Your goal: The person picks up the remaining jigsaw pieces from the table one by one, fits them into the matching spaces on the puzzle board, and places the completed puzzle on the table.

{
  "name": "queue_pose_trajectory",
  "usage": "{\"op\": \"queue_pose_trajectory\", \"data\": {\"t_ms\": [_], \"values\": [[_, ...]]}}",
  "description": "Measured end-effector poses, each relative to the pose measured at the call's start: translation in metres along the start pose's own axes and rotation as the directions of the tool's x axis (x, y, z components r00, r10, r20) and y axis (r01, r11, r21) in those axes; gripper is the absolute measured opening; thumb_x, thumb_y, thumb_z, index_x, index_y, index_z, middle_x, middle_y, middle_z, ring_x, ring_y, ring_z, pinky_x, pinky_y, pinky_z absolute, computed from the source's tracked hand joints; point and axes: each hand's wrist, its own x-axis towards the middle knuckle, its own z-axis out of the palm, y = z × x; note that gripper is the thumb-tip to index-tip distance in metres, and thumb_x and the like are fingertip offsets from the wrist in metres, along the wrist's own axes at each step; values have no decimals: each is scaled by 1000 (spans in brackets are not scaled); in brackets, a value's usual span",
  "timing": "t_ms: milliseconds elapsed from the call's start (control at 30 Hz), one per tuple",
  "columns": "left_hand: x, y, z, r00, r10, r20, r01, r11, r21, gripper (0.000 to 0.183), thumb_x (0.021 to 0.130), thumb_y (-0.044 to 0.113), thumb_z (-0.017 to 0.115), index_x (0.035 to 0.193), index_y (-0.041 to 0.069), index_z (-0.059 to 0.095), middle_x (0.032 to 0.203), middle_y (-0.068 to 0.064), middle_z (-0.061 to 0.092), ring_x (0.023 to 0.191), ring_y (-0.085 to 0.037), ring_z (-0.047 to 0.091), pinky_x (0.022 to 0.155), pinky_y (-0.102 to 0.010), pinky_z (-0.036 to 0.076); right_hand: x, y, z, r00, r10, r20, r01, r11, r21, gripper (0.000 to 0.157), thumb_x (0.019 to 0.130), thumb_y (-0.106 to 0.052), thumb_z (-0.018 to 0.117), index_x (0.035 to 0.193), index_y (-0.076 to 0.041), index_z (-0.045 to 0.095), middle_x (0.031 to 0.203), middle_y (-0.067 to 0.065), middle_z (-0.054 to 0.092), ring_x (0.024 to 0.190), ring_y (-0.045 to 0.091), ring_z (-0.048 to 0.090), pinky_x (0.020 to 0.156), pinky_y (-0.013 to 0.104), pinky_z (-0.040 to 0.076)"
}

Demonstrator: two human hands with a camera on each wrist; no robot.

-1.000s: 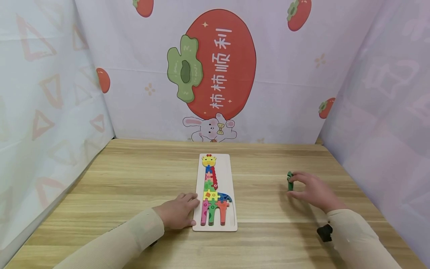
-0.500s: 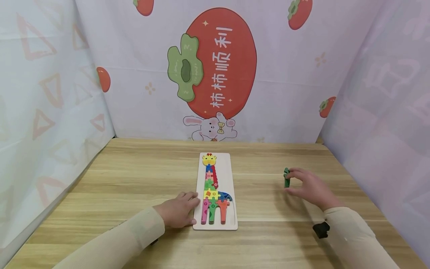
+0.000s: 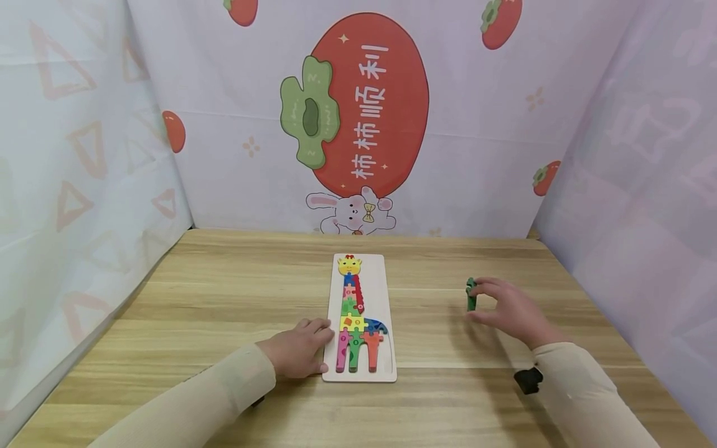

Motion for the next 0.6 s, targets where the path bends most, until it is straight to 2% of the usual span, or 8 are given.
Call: {"op": "queue_pose_trajectory", "data": {"t_ms": [233,600], "values": [[1,0,0,1000,3,1,-3,1000,4,65,84,44,71,140,18,48,149,-4,37,131,-28,39,96,-42,50,2,-3,2,1000,-13,9,13,1000,15,32,78,-27,81,104,-10,70,133,20,55,119,45,51,92,59,44],[3,-2,3,1000,5,7,-5,1000,-7,65,85,43,70,141,17,48,149,-5,37,132,-28,38,96,-42,49,4,-7,9,1000,-24,17,24,999,-23,33,79,-27,80,106,-12,70,134,19,55,119,44,51,92,58,45]]}}
